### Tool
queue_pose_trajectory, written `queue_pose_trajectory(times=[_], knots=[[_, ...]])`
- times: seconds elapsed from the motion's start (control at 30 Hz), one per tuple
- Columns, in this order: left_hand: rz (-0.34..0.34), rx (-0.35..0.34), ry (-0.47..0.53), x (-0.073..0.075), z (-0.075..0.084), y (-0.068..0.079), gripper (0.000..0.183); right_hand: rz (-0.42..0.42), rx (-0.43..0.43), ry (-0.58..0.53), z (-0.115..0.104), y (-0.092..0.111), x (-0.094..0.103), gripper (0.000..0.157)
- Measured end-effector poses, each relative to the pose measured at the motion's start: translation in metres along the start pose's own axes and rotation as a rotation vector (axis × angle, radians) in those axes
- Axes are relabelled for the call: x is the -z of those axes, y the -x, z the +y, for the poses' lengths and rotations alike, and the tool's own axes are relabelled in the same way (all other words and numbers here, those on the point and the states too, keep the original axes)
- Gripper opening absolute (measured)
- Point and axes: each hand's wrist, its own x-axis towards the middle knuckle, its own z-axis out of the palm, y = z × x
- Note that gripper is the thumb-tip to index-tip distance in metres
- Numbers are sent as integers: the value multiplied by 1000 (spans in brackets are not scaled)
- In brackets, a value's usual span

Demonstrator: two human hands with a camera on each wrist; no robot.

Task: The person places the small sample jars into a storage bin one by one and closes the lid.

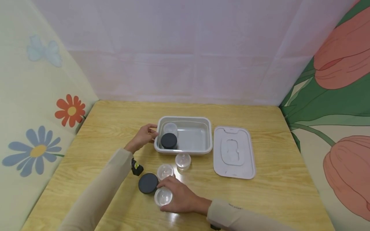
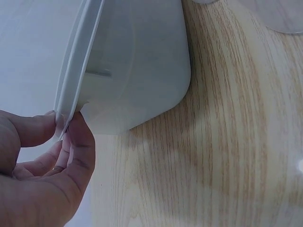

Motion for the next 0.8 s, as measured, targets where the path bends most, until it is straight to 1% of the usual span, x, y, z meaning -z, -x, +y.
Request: queue_pose_trajectory(times=[0.23, 0.53, 0.8], knots=[[-1, -5, -8, 0, 0, 1, 41, -22, -18, 11, -1, 0, -2, 62], [-14, 1, -38, 2, 0, 1, 42, -91, -63, 24, 2, 6, -9, 71], [-14, 6, -25, 2, 1, 2, 42, -81, -48, 3, 4, 7, -11, 72]])
